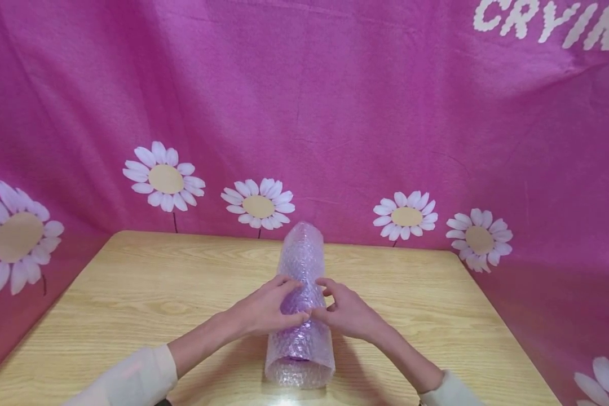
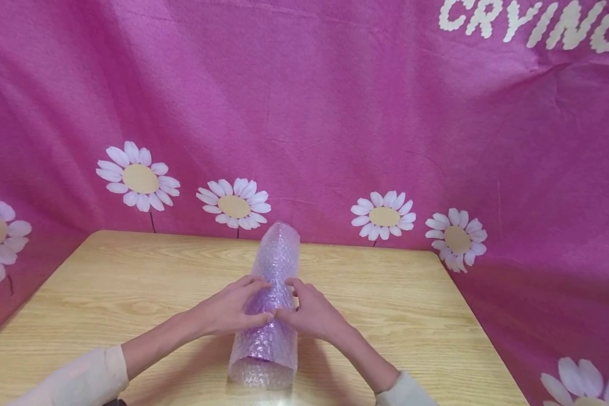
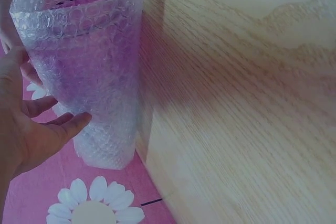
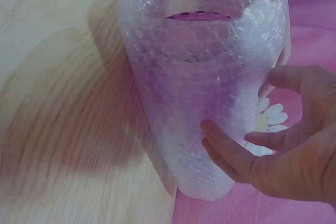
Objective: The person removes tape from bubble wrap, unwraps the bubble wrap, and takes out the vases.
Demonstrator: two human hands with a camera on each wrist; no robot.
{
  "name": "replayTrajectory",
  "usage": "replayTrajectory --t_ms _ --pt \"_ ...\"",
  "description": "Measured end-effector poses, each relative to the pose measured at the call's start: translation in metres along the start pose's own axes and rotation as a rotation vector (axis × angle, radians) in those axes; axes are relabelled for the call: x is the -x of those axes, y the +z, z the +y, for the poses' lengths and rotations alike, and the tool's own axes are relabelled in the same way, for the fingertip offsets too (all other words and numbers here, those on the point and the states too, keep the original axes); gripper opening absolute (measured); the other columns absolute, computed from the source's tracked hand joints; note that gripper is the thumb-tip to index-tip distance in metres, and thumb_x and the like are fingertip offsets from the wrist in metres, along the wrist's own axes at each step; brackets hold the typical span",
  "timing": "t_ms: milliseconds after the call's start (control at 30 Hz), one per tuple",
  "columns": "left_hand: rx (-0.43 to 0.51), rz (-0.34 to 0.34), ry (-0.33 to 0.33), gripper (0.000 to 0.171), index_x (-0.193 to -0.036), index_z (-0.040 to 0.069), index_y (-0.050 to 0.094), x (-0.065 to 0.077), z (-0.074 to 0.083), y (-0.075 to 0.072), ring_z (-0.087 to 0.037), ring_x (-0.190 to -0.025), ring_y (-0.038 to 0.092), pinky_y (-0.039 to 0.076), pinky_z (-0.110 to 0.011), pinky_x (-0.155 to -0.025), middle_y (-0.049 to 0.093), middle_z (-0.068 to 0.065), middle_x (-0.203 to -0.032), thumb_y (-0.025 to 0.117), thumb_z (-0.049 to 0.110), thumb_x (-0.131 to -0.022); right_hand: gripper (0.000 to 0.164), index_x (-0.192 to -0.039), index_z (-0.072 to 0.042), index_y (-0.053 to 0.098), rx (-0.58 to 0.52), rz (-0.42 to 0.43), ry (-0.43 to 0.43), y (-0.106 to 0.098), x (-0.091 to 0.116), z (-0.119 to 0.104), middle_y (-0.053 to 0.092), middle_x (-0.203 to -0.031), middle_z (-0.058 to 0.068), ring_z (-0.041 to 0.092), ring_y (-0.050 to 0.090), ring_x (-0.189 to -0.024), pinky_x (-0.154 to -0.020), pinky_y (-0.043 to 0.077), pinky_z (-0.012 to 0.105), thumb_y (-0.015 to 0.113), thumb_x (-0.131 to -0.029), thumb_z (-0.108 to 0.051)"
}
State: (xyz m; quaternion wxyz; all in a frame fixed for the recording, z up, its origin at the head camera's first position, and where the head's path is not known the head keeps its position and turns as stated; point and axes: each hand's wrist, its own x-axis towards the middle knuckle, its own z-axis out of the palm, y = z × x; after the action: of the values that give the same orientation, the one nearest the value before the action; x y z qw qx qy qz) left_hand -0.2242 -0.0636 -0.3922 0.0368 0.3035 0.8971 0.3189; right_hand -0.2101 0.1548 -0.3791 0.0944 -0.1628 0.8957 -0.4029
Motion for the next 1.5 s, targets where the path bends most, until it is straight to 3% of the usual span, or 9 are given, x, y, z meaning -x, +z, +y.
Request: replayTrajectory --t_ms 233,500,633,733,867,1000,1267,1500 --pt "0.005 -0.009 0.023 0.068 -0.142 0.007 0.052 -0.001 -0.001 0.001 -0.031 -0.126 0.051 0.047 -0.047 -0.100 0.049 -0.014 -0.139 0.070 0.046 -0.089 0.075 -0.149 0.000 0.039 -0.001 -0.103 -0.006 -0.007 0.000 -0.001 0.052 -0.135 0.027 0.033 0.064 -0.106 -0.076 0.057 0.038 0.073 -0.084 -0.018" --pt "0.010 -0.010 0.022 0.066 -0.141 0.006 0.053 -0.002 -0.001 0.001 -0.029 -0.125 0.051 0.048 -0.046 -0.100 0.049 -0.013 -0.138 0.070 0.044 -0.090 0.066 -0.140 0.000 0.052 0.092 -0.039 -0.061 -0.005 -0.003 -0.003 0.064 -0.120 0.024 0.027 0.069 -0.094 -0.069 0.058 0.033 0.072 -0.079 -0.015" --pt "0.011 -0.013 0.022 0.066 -0.141 0.005 0.054 -0.003 -0.001 0.001 -0.030 -0.126 0.051 0.046 -0.046 -0.101 0.050 -0.013 -0.138 0.071 0.044 -0.089 0.061 -0.134 0.002 0.058 0.215 0.015 -0.115 -0.002 -0.003 -0.006 0.070 -0.110 0.018 0.028 0.069 -0.092 -0.068 0.058 0.034 0.074 -0.077 -0.014" --pt "0.005 -0.018 0.018 0.067 -0.141 0.006 0.053 -0.003 0.000 0.001 -0.031 -0.127 0.050 0.046 -0.047 -0.102 0.049 -0.014 -0.139 0.070 0.044 -0.089 0.050 -0.123 0.003 0.065 0.353 0.070 -0.209 -0.002 -0.002 -0.009 0.071 -0.105 0.015 0.025 0.067 -0.089 -0.071 0.058 0.036 0.075 -0.077 -0.014" --pt "0.002 -0.021 0.019 0.066 -0.141 0.006 0.053 -0.003 0.000 0.001 -0.031 -0.127 0.051 0.045 -0.046 -0.103 0.050 -0.015 -0.139 0.071 0.043 -0.089 0.014 -0.088 -0.005 0.069 0.531 0.116 -0.409 -0.002 -0.001 -0.014 0.066 -0.080 0.002 0.014 0.059 -0.071 -0.064 0.054 0.030 0.075 -0.076 -0.007" --pt "0.005 -0.023 0.019 0.066 -0.141 0.005 0.053 -0.003 0.000 0.001 -0.031 -0.127 0.050 0.045 -0.046 -0.103 0.050 -0.016 -0.139 0.072 0.041 -0.089 0.017 -0.071 -0.012 0.062 0.646 0.145 -0.541 0.001 0.000 -0.016 0.055 -0.065 -0.005 0.008 0.050 -0.059 -0.054 0.048 0.021 0.075 -0.075 -0.002" --pt "0.004 -0.019 0.013 0.065 -0.141 0.005 0.054 -0.003 -0.001 0.001 -0.031 -0.128 0.050 0.044 -0.046 -0.104 0.050 -0.015 -0.139 0.071 0.040 -0.089 0.025 -0.065 -0.015 0.058 0.737 0.211 -0.567 0.008 0.000 -0.016 0.049 -0.058 -0.008 0.005 0.041 -0.051 -0.046 0.041 0.019 0.078 -0.076 -0.004" --pt "0.002 -0.021 0.017 0.066 -0.141 0.004 0.053 -0.004 0.000 0.001 -0.032 -0.128 0.050 0.044 -0.047 -0.104 0.049 -0.016 -0.140 0.071 0.040 -0.089 0.016 -0.072 -0.011 0.067 0.844 0.224 -0.607 0.008 0.000 -0.016 0.057 -0.062 -0.003 0.010 0.054 -0.051 -0.048 0.050 0.025 0.081 -0.079 -0.010"
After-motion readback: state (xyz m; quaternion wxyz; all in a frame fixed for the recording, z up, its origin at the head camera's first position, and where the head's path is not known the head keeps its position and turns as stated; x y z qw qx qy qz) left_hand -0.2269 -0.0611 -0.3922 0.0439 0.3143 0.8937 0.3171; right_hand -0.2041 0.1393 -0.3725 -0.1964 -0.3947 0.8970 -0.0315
